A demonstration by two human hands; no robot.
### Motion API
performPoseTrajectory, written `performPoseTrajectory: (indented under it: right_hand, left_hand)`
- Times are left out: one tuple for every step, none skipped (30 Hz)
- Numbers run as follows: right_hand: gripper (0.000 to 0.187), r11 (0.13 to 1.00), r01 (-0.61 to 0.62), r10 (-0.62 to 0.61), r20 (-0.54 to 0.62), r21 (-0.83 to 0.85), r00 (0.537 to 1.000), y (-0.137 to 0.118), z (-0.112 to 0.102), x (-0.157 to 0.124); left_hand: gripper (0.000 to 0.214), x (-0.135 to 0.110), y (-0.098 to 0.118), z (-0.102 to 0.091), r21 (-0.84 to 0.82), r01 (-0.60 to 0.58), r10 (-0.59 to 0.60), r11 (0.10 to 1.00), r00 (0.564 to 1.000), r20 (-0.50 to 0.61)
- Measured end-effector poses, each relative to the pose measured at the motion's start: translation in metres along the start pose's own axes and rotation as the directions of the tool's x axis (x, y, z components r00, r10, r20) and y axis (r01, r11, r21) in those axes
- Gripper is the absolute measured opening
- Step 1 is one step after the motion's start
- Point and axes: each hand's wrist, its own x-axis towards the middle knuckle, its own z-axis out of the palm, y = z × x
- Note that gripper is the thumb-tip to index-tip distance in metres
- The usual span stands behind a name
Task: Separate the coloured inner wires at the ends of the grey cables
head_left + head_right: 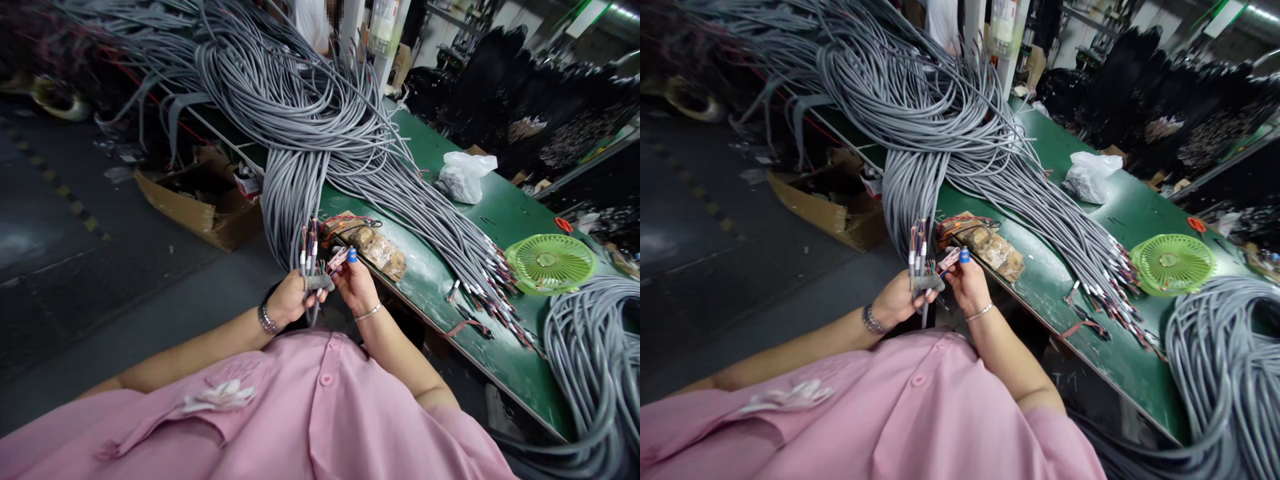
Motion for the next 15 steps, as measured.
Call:
performPoseTrajectory:
  right_hand:
    - [0.035, 1.000, 0.006, -0.006, 0.000, -0.002, 1.000, 0.001, 0.000, 0.000]
    - [0.035, 1.000, 0.009, -0.009, 0.004, 0.002, 1.000, 0.002, -0.001, 0.001]
    - [0.036, 1.000, 0.006, -0.006, 0.011, 0.012, 1.000, 0.003, -0.002, 0.002]
    - [0.037, 1.000, -0.006, 0.005, 0.019, 0.025, 1.000, 0.004, -0.003, 0.002]
    - [0.039, 0.999, -0.025, 0.024, 0.028, 0.038, 0.999, 0.004, -0.004, 0.003]
    - [0.042, 0.997, -0.051, 0.049, 0.038, 0.050, 0.998, 0.004, -0.005, 0.003]
    - [0.046, 0.995, -0.076, 0.073, 0.048, 0.057, 0.996, 0.004, -0.006, 0.003]
    - [0.049, 0.993, -0.098, 0.094, 0.057, 0.061, 0.994, 0.003, -0.007, 0.002]
    - [0.053, 0.992, -0.114, 0.110, 0.066, 0.061, 0.992, 0.002, -0.008, 0.002]
    - [0.055, 0.991, -0.125, 0.120, 0.074, 0.057, 0.990, 0.000, -0.008, 0.001]
    - [0.056, 0.990, -0.130, 0.126, 0.080, 0.052, 0.989, -0.002, -0.007, 0.001]
    - [0.054, 0.990, -0.133, 0.129, 0.083, 0.043, 0.988, -0.003, -0.007, 0.000]
    - [0.051, 0.991, -0.129, 0.126, 0.083, 0.033, 0.989, -0.004, -0.007, -0.001]
    - [0.046, 0.993, -0.119, 0.116, 0.083, 0.023, 0.990, -0.005, -0.006, -0.002]
    - [0.042, 0.995, -0.102, 0.100, 0.084, 0.013, 0.991, -0.006, -0.006, -0.003]
  left_hand:
    - [0.021, 0.001, -0.001, 0.000, -0.001, 0.003, -0.003, 1.000, 1.000, 0.001]
    - [0.020, 0.001, -0.001, 0.000, -0.001, 0.007, -0.007, 1.000, 1.000, 0.000]
    - [0.020, 0.002, -0.002, 0.000, -0.002, 0.007, -0.007, 1.000, 1.000, 0.000]
    - [0.020, 0.002, -0.002, 0.000, -0.001, 0.006, -0.006, 1.000, 1.000, -0.001]
    - [0.020, 0.002, -0.001, 0.000, -0.001, 0.002, -0.002, 1.000, 1.000, -0.003]
    - [0.020, 0.001, -0.001, 0.000, -0.001, -0.003, 0.003, 1.000, 1.000, -0.004]
    - [0.020, 0.000, -0.001, 0.000, -0.004, -0.009, 0.009, 1.000, 1.000, -0.008]
    - [0.020, -0.001, -0.001, 0.000, -0.009, -0.015, 0.015, 1.000, 1.000, -0.013]
    - [0.020, -0.003, 0.000, -0.001, -0.014, -0.022, 0.021, 1.000, 1.000, -0.018]
    - [0.020, -0.005, -0.001, -0.001, -0.018, -0.032, 0.032, 0.999, 0.999, -0.024]
    - [0.020, -0.007, -0.001, -0.001, -0.021, -0.046, 0.046, 0.999, 0.999, -0.027]
    - [0.020, -0.009, -0.002, -0.001, -0.019, -0.062, 0.062, 0.998, 0.998, -0.025]
    - [0.021, -0.011, -0.003, -0.001, -0.014, -0.079, 0.079, 0.997, 0.997, -0.024]
    - [0.021, -0.014, -0.004, -0.001, -0.007, -0.094, 0.094, 0.996, 0.995, -0.023]
    - [0.021, -0.016, -0.004, 0.000, -0.003, -0.108, 0.108, 0.994, 0.994, -0.026]
